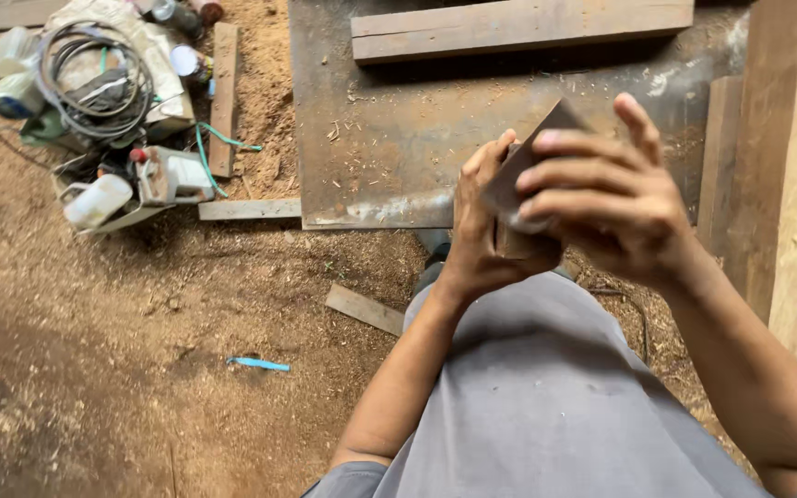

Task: The person sands the surfaces and edges of a wooden block and a longer wooden plank by hand using a piece of sandpaper.

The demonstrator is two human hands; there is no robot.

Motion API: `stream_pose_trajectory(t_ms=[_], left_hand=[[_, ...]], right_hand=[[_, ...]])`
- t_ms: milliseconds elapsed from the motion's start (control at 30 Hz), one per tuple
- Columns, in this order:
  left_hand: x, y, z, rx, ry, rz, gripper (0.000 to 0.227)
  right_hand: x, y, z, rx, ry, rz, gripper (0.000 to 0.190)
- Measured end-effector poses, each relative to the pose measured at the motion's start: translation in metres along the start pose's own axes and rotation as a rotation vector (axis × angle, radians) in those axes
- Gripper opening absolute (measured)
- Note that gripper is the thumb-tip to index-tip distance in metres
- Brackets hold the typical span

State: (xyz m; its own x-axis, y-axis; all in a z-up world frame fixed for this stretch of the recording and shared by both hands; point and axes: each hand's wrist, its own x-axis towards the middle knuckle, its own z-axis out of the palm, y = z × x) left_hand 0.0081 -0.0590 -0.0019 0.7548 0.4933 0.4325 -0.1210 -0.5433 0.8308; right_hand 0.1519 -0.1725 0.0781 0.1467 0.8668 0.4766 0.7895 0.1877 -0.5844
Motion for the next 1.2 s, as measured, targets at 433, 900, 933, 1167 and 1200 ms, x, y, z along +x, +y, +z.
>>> stream_pose_trajectory(t_ms=[433, 900, 933, 1167, 1200], left_hand=[[-0.008, -0.019, 0.0, -0.59, -0.077, -0.27, 0.103], [-0.003, -0.015, -0.021, -0.389, -0.128, -0.105, 0.12], [-0.001, -0.017, -0.021, -0.425, -0.155, -0.141, 0.106], [0.014, -0.026, -0.04, -0.326, -0.247, 0.014, 0.105], [0.019, -0.029, -0.043, -0.314, -0.252, 0.033, 0.104]], right_hand=[[-0.015, 0.003, -0.015, 0.237, -0.205, -0.211, 0.015], [-0.005, 0.013, 0.013, 0.075, -0.06, -0.155, 0.003], [-0.006, 0.009, 0.017, 0.094, -0.076, -0.207, 0.003], [0.006, -0.003, 0.021, -0.037, 0.065, 0.098, 0.005], [0.005, -0.012, 0.026, -0.059, 0.028, 0.021, 0.006]])
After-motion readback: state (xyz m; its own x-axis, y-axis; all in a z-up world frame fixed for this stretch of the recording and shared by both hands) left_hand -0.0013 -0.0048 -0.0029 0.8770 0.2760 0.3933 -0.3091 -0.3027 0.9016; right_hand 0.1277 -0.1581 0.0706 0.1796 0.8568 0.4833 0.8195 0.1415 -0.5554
